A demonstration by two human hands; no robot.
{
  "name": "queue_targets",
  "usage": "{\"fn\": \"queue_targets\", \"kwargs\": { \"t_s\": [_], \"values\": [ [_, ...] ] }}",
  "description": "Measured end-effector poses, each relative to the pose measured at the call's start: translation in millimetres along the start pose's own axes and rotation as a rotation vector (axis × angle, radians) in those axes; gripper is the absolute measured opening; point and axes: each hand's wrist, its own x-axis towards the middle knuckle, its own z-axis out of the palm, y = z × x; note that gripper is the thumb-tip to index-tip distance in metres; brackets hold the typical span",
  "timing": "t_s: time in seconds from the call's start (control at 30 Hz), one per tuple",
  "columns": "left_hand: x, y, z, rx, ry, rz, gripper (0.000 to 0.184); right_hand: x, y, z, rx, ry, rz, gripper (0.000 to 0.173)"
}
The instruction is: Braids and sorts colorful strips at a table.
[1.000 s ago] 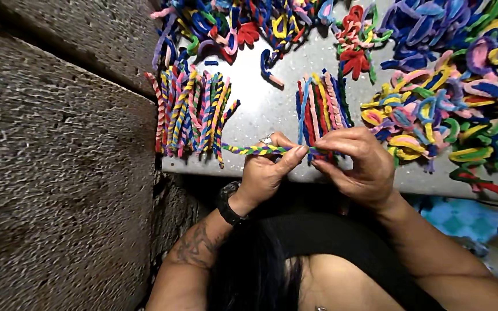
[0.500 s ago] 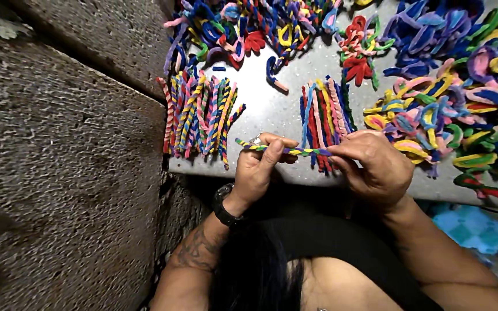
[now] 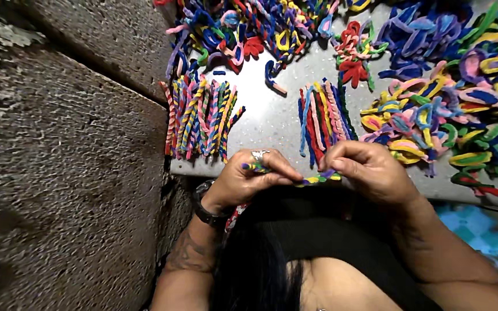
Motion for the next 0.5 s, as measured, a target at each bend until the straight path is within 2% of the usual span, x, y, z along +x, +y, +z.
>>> {"fn": "queue_targets", "kwargs": {
  "t_s": [0.1,0.17,0.2,0.23,0.3,0.33,0.4,0.43,0.5],
  "values": [
    [5,-9,7,-0.124,0.17,0.038,0.009,2,11,7,0.613,-0.205,0.231,0.021],
    [9,-15,11,-0.067,0.308,0.084,0.013,2,18,14,0.837,-0.262,0.269,0.022],
    [9,-17,12,-0.035,0.349,0.104,0.015,2,19,15,0.864,-0.255,0.264,0.021],
    [9,-19,12,-0.035,0.361,0.116,0.015,2,19,15,0.817,-0.221,0.245,0.021],
    [2,-16,5,-0.145,0.28,0.105,0.018,1,11,12,0.485,-0.099,0.163,0.02],
    [-2,-13,-1,-0.23,0.189,0.089,0.031,0,7,9,0.244,-0.046,0.087,0.018],
    [-7,-5,-9,-0.373,0.052,0.041,0.074,-1,-1,1,-0.196,0.008,-0.108,0.016],
    [-8,-2,-12,-0.452,0.022,-0.003,0.083,0,-3,-1,-0.33,0.015,-0.199,0.017],
    [-5,0,-16,-0.494,0.007,-0.134,0.081,3,-6,-3,-0.529,0.014,-0.367,0.017]
  ]
}}
